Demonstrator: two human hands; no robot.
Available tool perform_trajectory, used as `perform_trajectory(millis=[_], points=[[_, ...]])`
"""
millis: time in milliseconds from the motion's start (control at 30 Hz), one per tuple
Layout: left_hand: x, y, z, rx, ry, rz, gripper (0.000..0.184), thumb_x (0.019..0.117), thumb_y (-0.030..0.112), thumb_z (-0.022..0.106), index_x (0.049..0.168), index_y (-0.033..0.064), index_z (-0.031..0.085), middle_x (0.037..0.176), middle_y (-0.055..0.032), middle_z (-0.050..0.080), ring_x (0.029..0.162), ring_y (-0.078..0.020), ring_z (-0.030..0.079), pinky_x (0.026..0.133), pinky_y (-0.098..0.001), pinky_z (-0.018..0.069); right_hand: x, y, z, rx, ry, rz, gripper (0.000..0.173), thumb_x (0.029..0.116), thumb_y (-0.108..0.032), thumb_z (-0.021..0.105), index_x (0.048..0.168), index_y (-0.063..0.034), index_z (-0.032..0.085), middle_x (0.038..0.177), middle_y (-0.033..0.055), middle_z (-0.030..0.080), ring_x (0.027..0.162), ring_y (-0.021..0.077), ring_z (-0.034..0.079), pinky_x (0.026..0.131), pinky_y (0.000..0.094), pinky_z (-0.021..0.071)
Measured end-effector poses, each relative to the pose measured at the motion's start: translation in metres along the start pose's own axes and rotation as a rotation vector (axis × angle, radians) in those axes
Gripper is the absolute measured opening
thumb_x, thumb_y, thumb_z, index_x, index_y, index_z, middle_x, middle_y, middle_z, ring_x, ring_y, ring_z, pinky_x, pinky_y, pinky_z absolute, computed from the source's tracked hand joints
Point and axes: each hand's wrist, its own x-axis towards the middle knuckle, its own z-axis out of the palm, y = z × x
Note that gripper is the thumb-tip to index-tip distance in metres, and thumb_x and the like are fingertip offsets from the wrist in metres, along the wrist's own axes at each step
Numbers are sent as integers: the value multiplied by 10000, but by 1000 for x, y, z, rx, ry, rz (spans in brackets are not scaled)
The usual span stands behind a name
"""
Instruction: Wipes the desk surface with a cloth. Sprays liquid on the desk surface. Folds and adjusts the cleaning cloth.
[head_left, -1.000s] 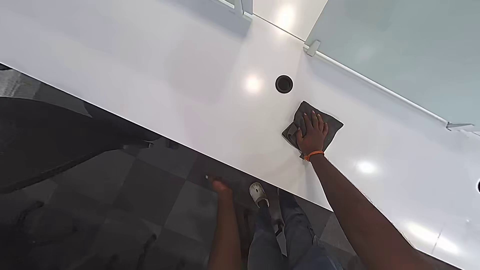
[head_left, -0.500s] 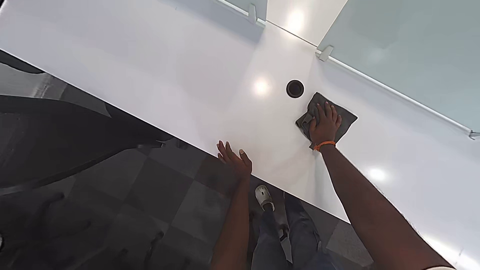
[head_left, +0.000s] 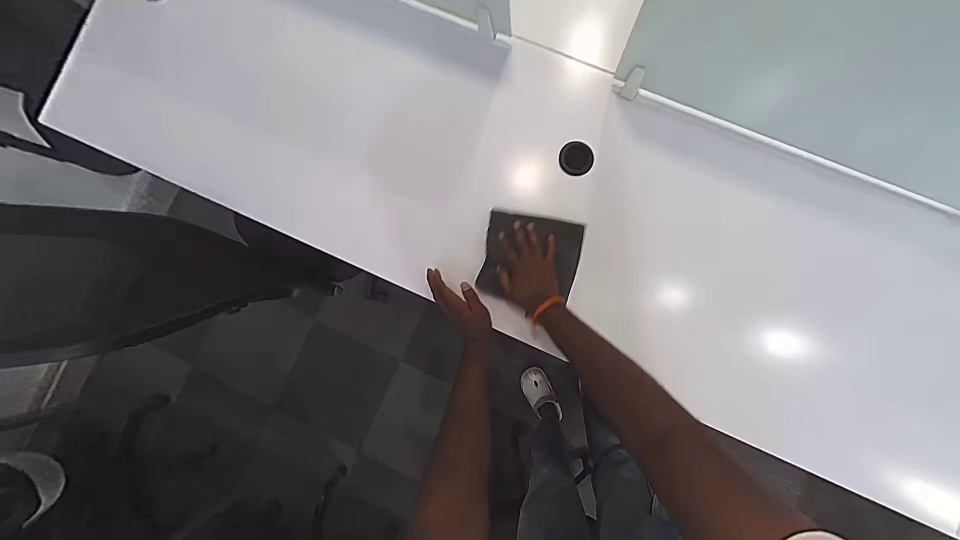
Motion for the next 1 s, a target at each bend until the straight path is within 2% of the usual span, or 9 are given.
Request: perform_trajectory(millis=[100, 167, 267, 400, 600, 700, 800, 900, 1000], points=[[3, 3, -19, -86, -112, -65, 652, 1074, 330, 254, 1613, -16, 128, 1694, -197, 139, 1574, -244, 170, 1279, -396, 180, -70, -21, 1, 67, -228, -133, 639, 1006, -531, 412, 1607, -329, 338, 1715, 21, 209, 1591, 309, 114, 1219, 707, 70], [1, 8, -21, -55, -131, 12, 634, 1073, 314, 264, 1598, -33, 191, 1685, -210, 172, 1568, -259, 198, 1273, -409, 207, -107, -13, -8, 97, -339, -183, 645, 1009, -536, 421, 1615, -343, 311, 1717, 12, 209, 1589, 306, 131, 1216, 708, 75], [-9, 24, -8, 5, -209, 152, 594, 1067, 314, 295, 1564, -10, 334, 1677, -185, 233, 1563, -284, 219, 1266, -440, 246, -156, 28, -25, 111, -344, -193, 640, 994, -527, 485, 1596, -359, 348, 1708, -16, 240, 1581, 284, 183, 1223, 687, 115], [-11, 50, 20, 45, -407, 336, 571, 1046, 304, 340, 1524, 1, 417, 1653, -183, 300, 1565, -324, 205, 1271, -498, 219, -188, 83, -44, 57, -359, -190, 663, 981, -663, 396, 1587, -399, 346, 1713, -66, 211, 1585, 234, 168, 1239, 641, 109], [0, 68, 49, 117, -618, 448, 571, 1036, 307, 354, 1527, 26, 429, 1660, -146, 306, 1578, -277, 172, 1276, -478, 184, -159, 103, -55, 28, -412, -240, 696, 948, -693, 400, 1585, -419, 339, 1709, -85, 218, 1583, 216, 164, 1239, 624, 107], [1, 62, 57, 116, -625, 456, 573, 1035, 308, 342, 1515, 13, 443, 1648, -167, 323, 1569, -294, 201, 1268, -486, 208, -127, 117, -56, 41, -384, -258, 662, 946, -662, 431, 1559, -415, 391, 1692, -88, 267, 1573, 220, 203, 1234, 622, 129], [-2, 57, 62, 165, -575, 481, 569, 1029, 299, 347, 1488, -12, 474, 1616, -203, 370, 1540, -326, 282, 1253, -486, 251, -90, 129, -56, 56, -285, -216, 599, 945, -594, 476, 1502, -376, 497, 1636, -86, 390, 1534, 217, 308, 1222, 603, 199], [-5, 61, 62, 245, -564, 500, 586, 1017, 305, 332, 1490, -9, 477, 1597, -212, 398, 1516, -347, 329, 1236, -505, 273, -54, 137, -58, 13, -240, -129, 569, 959, -581, 441, 1488, -383, 510, 1620, -119, 406, 1525, 173, 314, 1229, 557, 206], [-4, 63, 62, 303, -587, 508, 597, 1018, 323, 310, 1488, 0, 487, 1588, -199, 422, 1507, -363, 342, 1217, -522, 292, -28, 142, -57, -17, -190, -62, 566, 957, -579, 434, 1478, -377, 526, 1607, -113, 424, 1520, 176, 319, 1228, 548, 203]])
